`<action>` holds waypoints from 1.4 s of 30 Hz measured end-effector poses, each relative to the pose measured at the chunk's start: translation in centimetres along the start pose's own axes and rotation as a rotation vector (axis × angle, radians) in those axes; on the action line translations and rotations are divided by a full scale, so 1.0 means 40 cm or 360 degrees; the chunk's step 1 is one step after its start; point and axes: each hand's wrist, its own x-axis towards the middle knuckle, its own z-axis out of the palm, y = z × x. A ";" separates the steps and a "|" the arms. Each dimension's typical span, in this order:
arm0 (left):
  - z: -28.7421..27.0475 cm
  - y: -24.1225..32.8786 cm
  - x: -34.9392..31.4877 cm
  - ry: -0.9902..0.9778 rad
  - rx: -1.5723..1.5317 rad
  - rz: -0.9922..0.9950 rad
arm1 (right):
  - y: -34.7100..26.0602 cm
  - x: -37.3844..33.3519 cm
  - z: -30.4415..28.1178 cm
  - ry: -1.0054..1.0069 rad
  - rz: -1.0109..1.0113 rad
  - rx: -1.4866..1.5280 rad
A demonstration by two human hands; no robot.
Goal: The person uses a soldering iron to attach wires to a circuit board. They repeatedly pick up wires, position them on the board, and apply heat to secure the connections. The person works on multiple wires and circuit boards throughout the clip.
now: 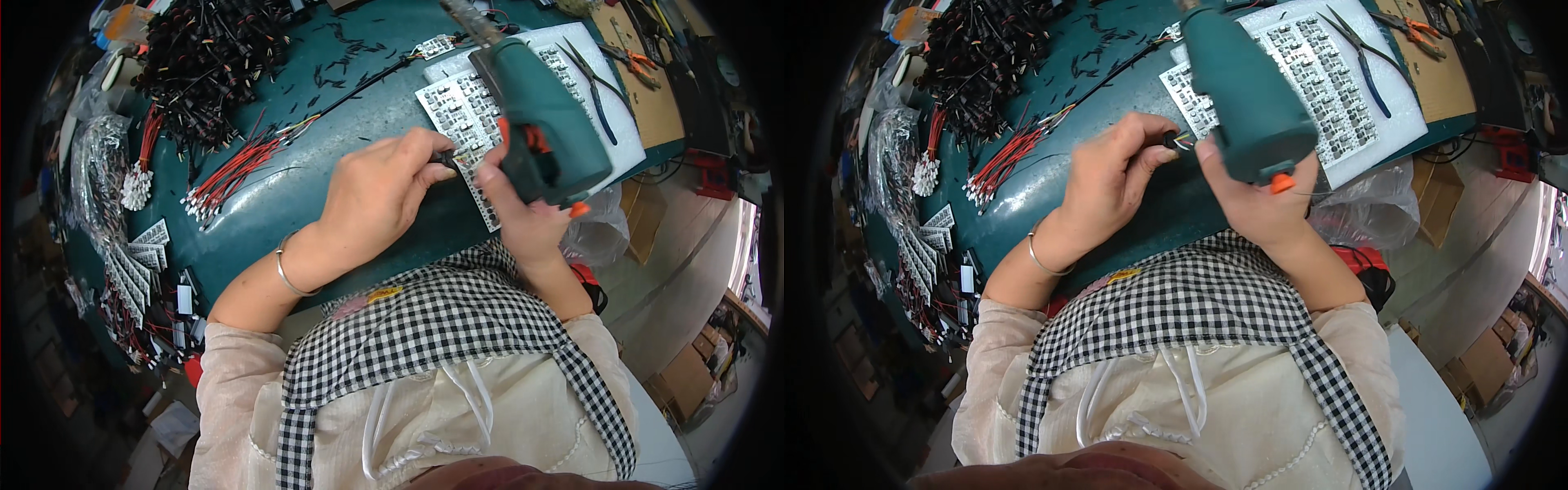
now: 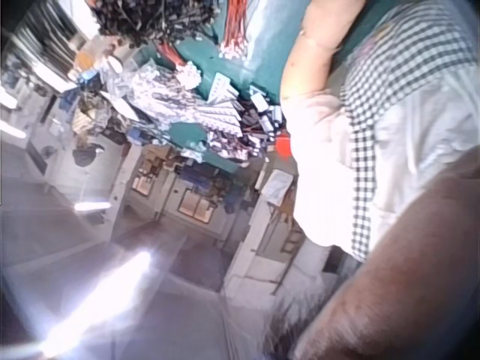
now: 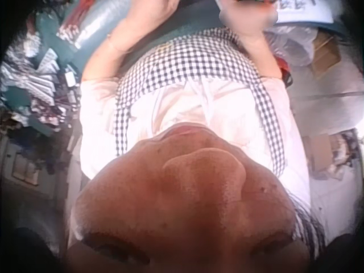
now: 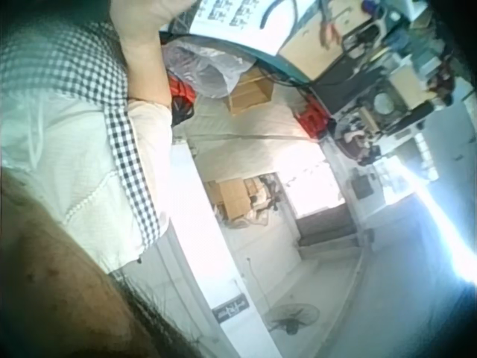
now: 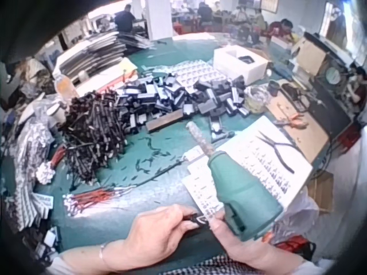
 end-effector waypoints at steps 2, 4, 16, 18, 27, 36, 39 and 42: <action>-0.014 0.002 0.011 0.0001 0.0043 0.0045 | -0.010 0.016 -0.016 0.0000 0.0112 0.0095; -0.020 0.009 0.014 0.0011 0.0074 0.0075 | -0.022 0.030 -0.024 0.0007 0.0123 0.0164; -0.037 -0.109 0.037 0.0225 0.0342 0.0102 | -0.085 0.018 -0.143 -0.0017 0.0398 0.0298; -0.036 -0.122 0.045 0.0252 0.0395 0.0164 | -0.085 0.012 -0.167 -0.0022 0.0365 0.0235; -0.033 -0.172 0.078 0.0222 0.0548 0.0290 | -0.092 -0.018 -0.179 -0.0017 0.0403 0.0204; -0.011 -0.183 0.062 0.0244 0.0525 0.0285 | -0.096 -0.025 -0.165 -0.0078 0.0521 0.0003; -0.008 -0.186 0.060 0.0240 0.0531 0.0301 | -0.095 -0.027 -0.159 -0.0112 0.0537 -0.0012; -0.010 -0.184 0.057 0.0235 0.0531 0.0296 | -0.093 -0.024 -0.151 -0.0135 0.0561 -0.0023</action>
